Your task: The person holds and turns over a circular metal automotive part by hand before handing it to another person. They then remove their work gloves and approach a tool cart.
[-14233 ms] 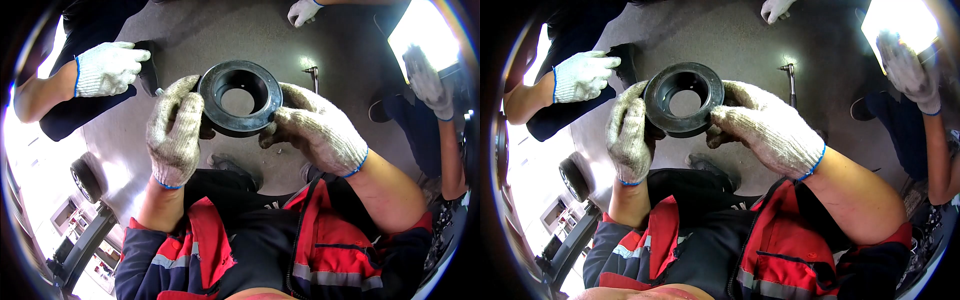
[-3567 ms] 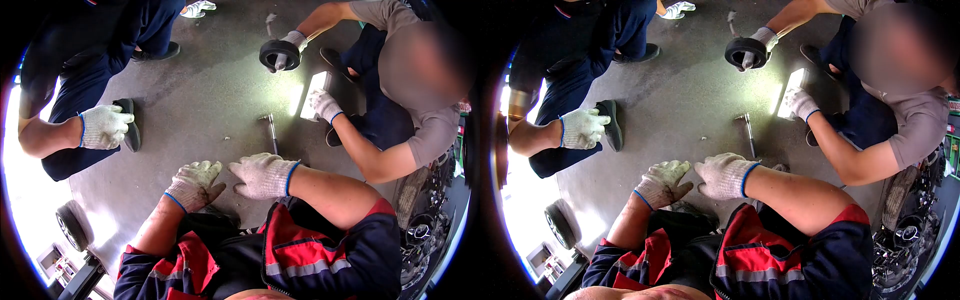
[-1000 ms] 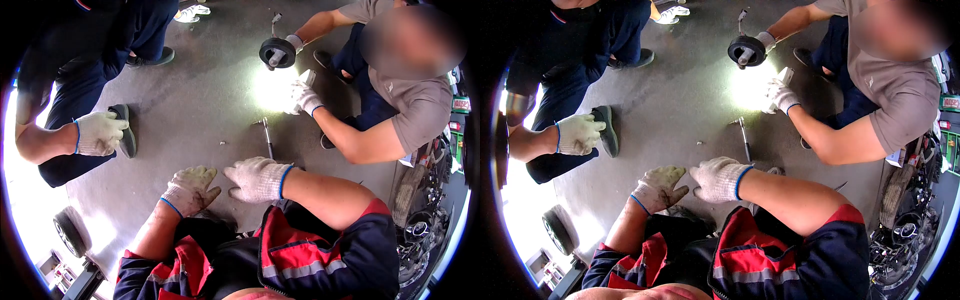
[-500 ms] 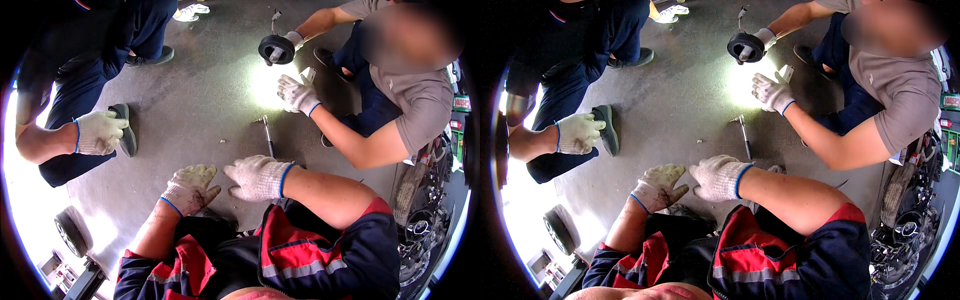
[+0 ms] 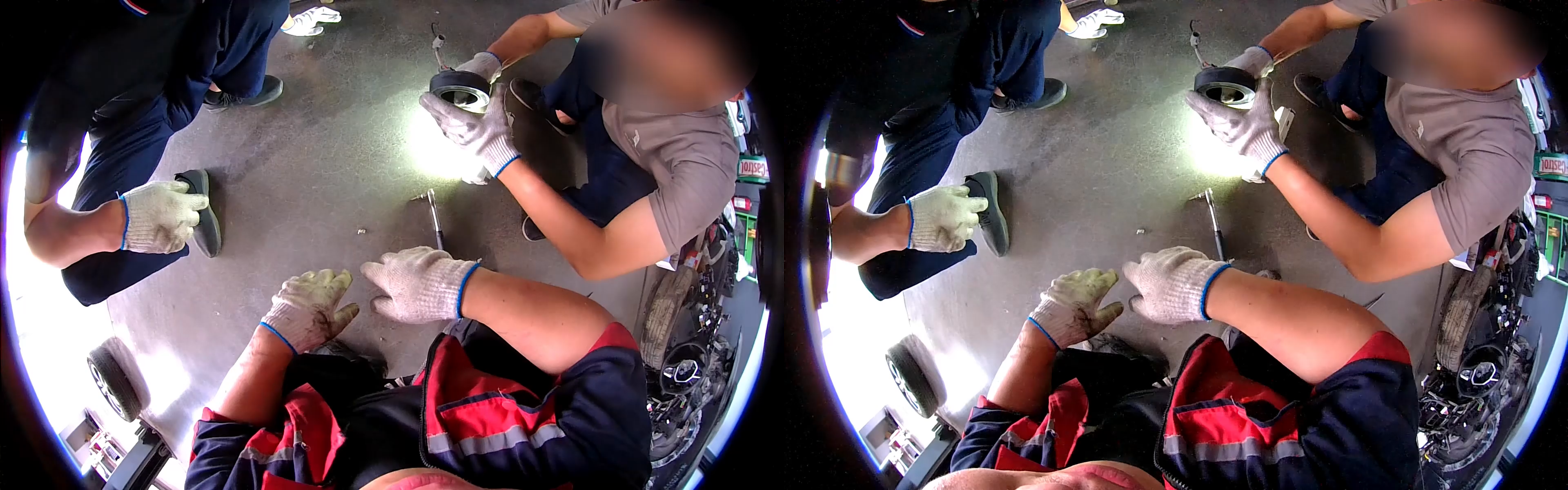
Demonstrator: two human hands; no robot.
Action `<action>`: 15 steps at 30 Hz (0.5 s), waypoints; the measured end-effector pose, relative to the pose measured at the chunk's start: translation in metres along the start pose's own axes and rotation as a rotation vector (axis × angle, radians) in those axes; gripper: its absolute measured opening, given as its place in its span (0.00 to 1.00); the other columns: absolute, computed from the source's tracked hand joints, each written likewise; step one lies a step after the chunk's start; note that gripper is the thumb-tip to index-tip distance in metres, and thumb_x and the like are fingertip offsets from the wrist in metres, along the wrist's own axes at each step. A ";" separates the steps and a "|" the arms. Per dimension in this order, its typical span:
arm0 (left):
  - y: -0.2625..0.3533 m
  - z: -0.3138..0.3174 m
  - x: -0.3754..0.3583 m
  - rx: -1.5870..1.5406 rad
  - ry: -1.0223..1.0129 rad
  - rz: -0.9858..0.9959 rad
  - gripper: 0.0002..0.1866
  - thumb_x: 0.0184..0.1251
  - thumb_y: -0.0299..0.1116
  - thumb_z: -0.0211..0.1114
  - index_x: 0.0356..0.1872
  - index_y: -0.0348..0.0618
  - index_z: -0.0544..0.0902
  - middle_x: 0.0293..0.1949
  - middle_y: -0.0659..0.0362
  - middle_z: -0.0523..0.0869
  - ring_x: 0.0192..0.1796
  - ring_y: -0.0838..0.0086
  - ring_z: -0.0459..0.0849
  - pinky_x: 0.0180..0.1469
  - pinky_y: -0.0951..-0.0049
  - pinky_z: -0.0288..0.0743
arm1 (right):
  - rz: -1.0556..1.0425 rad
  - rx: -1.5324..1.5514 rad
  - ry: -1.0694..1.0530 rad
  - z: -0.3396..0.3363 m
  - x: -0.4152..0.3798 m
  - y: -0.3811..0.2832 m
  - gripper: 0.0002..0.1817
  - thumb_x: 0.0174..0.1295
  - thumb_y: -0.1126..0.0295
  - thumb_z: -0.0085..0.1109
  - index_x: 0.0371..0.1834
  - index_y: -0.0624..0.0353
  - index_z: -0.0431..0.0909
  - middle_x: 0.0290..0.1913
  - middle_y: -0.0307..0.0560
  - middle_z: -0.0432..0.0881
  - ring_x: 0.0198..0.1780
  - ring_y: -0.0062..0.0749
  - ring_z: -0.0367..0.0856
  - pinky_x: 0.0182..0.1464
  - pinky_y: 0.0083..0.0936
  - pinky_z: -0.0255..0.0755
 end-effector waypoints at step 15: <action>0.001 -0.002 -0.004 0.028 0.035 0.015 0.29 0.75 0.52 0.69 0.67 0.42 0.80 0.57 0.43 0.88 0.58 0.42 0.88 0.61 0.46 0.82 | 0.001 -0.013 -0.017 0.005 0.001 -0.001 0.28 0.72 0.50 0.62 0.64 0.61 0.78 0.54 0.66 0.86 0.58 0.65 0.88 0.62 0.57 0.80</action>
Point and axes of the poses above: each hand's wrist, its own x-axis towards the middle knuckle, its own z-axis out of the palm, y = z × x, the point moved 7 cm from there along x, towards the middle knuckle
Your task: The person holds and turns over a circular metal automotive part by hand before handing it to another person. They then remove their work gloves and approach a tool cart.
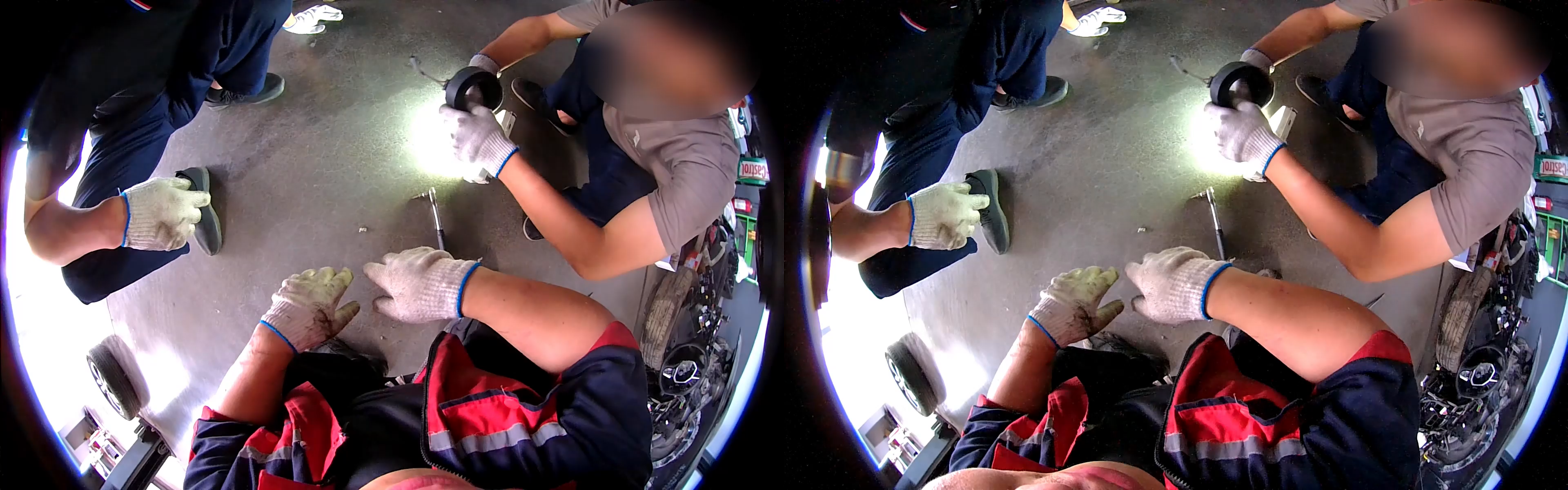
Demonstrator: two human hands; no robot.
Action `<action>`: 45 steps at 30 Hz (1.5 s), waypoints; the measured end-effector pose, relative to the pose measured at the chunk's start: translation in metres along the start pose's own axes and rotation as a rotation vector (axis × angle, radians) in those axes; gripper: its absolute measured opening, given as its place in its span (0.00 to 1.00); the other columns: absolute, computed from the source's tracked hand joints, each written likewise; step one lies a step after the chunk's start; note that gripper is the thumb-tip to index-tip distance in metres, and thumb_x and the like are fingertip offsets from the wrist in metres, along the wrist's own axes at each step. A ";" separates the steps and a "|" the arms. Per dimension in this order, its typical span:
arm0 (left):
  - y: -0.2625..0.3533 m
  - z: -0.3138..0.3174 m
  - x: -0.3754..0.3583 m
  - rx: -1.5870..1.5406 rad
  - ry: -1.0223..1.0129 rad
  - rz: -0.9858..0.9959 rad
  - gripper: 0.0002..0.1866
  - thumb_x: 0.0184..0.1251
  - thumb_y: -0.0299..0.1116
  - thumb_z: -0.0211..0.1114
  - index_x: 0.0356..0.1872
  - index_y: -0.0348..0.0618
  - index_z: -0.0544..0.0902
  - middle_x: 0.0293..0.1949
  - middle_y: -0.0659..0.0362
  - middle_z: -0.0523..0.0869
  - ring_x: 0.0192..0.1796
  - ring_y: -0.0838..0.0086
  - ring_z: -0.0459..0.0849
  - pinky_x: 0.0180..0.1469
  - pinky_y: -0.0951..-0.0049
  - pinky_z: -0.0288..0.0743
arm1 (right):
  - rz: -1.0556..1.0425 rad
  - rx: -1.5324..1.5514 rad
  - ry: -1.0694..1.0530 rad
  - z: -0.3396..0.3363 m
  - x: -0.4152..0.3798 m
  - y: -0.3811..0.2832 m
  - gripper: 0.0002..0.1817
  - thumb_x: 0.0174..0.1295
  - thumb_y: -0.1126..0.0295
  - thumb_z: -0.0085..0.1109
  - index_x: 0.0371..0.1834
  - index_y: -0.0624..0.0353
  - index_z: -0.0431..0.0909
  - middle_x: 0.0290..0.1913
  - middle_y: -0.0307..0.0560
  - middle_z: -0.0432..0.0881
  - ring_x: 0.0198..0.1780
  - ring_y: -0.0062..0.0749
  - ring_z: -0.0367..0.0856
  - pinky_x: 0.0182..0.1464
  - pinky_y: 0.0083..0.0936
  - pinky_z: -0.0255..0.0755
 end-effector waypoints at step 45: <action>0.001 0.002 0.001 -0.003 -0.180 -0.128 0.31 0.75 0.53 0.66 0.69 0.42 0.79 0.58 0.43 0.87 0.60 0.43 0.87 0.64 0.47 0.80 | 0.505 -0.294 0.461 -0.121 0.020 0.195 0.30 0.77 0.54 0.58 0.78 0.54 0.71 0.67 0.62 0.84 0.68 0.57 0.84 0.72 0.49 0.77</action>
Point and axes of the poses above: each hand's wrist, its own x-axis towards the middle knuckle, its own z-axis out of the palm, y = z × x, the point moved 7 cm from there along x, towards the middle knuckle
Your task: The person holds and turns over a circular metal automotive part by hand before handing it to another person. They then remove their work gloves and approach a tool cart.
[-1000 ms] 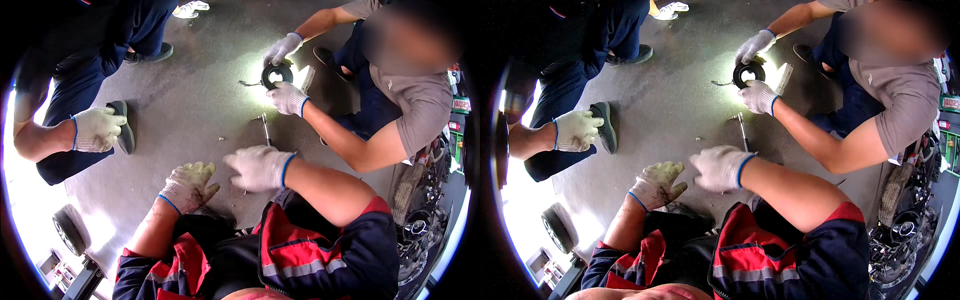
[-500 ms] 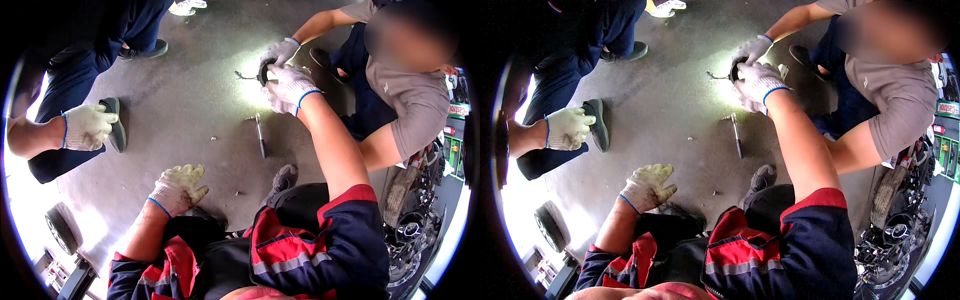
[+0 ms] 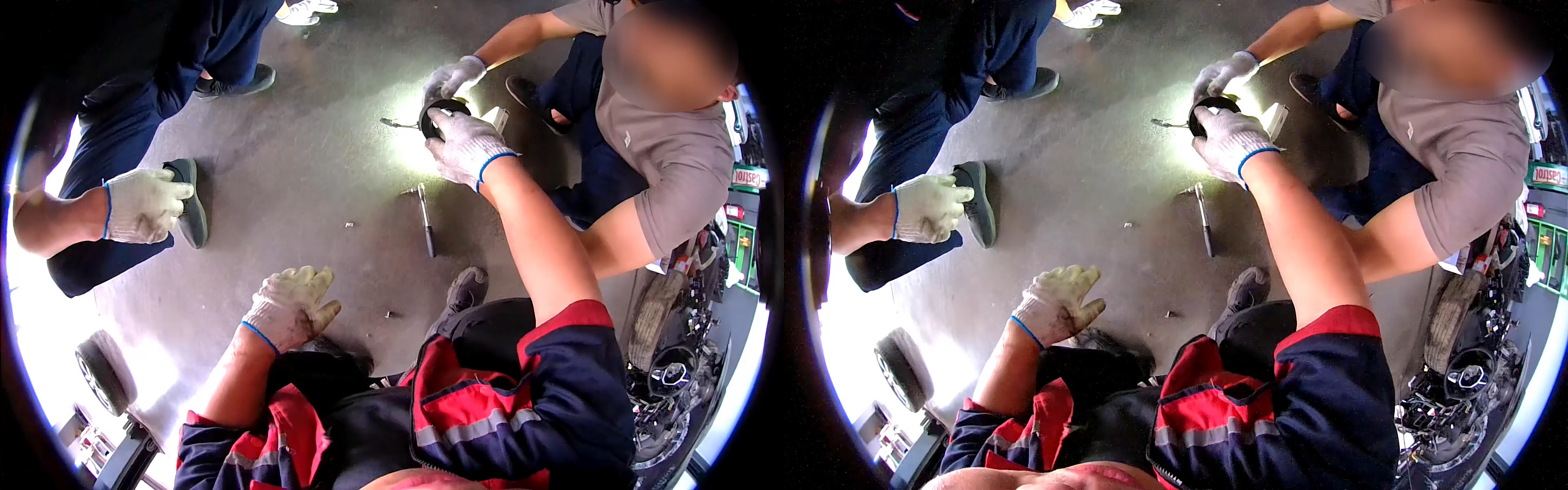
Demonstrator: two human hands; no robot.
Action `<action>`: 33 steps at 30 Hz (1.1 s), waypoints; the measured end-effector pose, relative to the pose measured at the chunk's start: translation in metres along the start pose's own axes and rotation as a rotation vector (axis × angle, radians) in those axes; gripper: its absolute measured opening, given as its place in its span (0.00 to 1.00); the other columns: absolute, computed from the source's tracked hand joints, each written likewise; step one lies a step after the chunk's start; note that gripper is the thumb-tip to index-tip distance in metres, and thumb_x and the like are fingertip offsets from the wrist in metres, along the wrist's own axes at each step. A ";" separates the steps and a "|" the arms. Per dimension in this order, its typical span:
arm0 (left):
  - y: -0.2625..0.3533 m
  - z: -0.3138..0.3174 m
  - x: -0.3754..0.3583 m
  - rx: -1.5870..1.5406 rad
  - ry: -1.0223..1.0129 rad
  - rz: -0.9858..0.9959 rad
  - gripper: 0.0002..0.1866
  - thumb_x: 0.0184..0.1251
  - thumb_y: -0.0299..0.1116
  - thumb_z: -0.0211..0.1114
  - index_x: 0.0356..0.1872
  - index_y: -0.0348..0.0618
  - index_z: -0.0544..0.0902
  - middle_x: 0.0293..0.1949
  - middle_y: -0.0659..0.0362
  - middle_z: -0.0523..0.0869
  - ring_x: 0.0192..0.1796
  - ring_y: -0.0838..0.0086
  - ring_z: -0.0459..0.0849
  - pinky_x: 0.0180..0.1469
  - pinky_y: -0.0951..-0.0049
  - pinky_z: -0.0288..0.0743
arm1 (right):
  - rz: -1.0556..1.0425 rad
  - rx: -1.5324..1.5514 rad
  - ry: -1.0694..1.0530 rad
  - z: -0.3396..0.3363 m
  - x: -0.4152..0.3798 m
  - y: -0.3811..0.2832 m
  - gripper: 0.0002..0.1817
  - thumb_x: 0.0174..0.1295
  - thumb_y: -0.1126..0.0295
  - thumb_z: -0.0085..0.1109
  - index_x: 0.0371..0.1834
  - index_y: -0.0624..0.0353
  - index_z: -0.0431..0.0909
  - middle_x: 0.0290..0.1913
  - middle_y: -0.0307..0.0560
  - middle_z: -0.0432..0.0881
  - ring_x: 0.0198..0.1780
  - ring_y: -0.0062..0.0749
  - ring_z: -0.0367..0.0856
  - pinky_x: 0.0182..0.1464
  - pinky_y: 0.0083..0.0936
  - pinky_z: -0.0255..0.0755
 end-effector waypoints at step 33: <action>-0.008 0.006 -0.001 -0.001 0.069 0.032 0.30 0.75 0.52 0.67 0.69 0.41 0.80 0.59 0.44 0.87 0.60 0.44 0.87 0.65 0.48 0.80 | -0.169 -0.388 -0.144 0.096 0.053 0.034 0.21 0.75 0.54 0.61 0.61 0.54 0.90 0.73 0.64 0.74 0.68 0.49 0.85 0.69 0.44 0.82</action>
Point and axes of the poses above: each hand's wrist, its own x-axis towards the middle knuckle, its own z-axis out of the palm, y = z × x, the point moved 7 cm from there along x, towards the middle knuckle
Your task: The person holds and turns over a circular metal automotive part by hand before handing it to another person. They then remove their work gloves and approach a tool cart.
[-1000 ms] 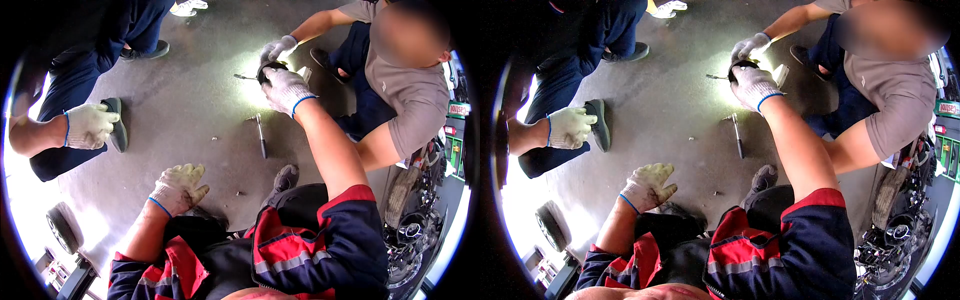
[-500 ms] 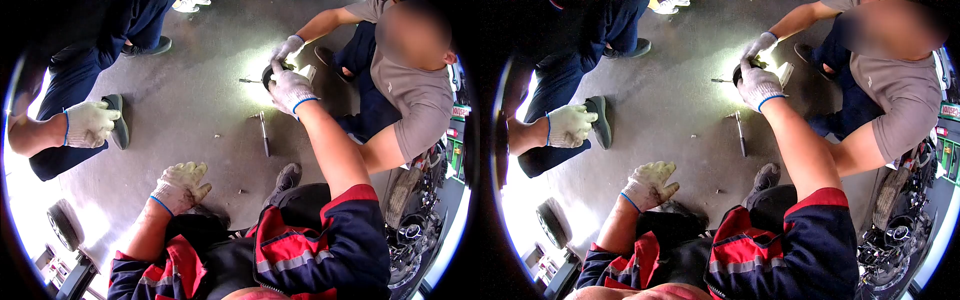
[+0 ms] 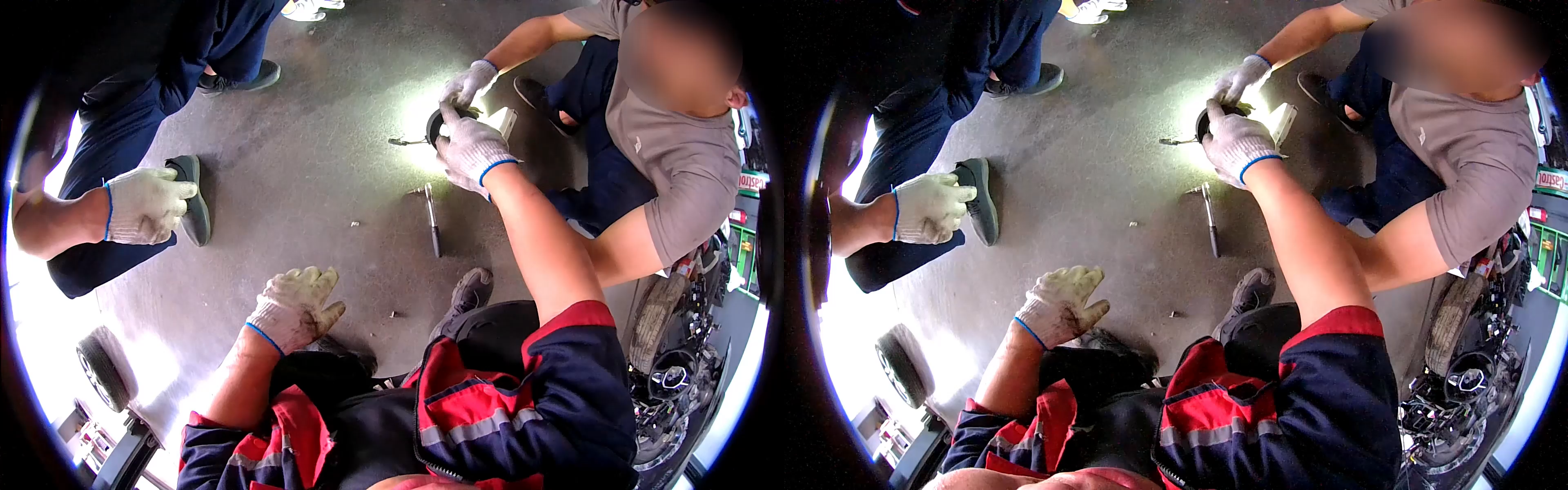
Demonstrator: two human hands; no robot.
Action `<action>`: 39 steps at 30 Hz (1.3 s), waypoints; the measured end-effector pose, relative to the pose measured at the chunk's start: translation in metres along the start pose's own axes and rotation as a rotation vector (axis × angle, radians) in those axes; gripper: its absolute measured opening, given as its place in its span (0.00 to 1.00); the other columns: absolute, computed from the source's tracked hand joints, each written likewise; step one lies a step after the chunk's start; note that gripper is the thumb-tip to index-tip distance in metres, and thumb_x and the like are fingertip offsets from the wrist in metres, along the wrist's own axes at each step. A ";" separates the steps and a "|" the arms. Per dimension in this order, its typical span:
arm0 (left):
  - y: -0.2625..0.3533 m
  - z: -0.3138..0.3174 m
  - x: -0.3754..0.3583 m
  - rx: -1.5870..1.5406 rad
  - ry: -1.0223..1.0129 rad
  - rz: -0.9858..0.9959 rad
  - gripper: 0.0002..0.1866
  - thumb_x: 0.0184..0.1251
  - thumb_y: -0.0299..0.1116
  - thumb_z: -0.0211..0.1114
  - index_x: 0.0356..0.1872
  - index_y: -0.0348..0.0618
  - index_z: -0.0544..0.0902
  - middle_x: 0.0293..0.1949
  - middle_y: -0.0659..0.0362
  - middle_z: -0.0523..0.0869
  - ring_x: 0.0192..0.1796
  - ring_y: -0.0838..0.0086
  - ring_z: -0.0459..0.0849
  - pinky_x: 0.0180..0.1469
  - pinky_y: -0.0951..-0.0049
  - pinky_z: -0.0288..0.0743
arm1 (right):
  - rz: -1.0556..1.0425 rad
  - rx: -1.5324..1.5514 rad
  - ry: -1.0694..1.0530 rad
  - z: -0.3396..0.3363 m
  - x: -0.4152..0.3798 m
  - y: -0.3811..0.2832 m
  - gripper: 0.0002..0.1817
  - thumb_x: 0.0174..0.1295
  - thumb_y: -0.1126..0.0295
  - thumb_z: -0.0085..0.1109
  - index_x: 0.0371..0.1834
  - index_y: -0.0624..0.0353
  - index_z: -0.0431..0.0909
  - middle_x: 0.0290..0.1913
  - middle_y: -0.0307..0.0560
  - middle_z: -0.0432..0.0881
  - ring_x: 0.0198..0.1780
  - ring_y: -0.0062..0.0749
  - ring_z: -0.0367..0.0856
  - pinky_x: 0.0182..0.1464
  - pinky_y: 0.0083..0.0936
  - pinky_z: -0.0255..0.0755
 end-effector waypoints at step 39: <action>0.002 0.004 0.001 0.034 0.055 0.044 0.32 0.75 0.52 0.67 0.69 0.39 0.79 0.58 0.43 0.87 0.62 0.44 0.86 0.65 0.48 0.80 | -0.396 0.234 -0.098 -0.092 -0.066 -0.156 0.21 0.75 0.58 0.58 0.61 0.61 0.84 0.47 0.59 0.91 0.47 0.53 0.93 0.56 0.49 0.87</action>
Point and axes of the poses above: each hand's wrist, its own x-axis towards the middle knuckle, its own z-axis out of the palm, y = z × x, the point moved 7 cm from there along x, towards the middle knuckle
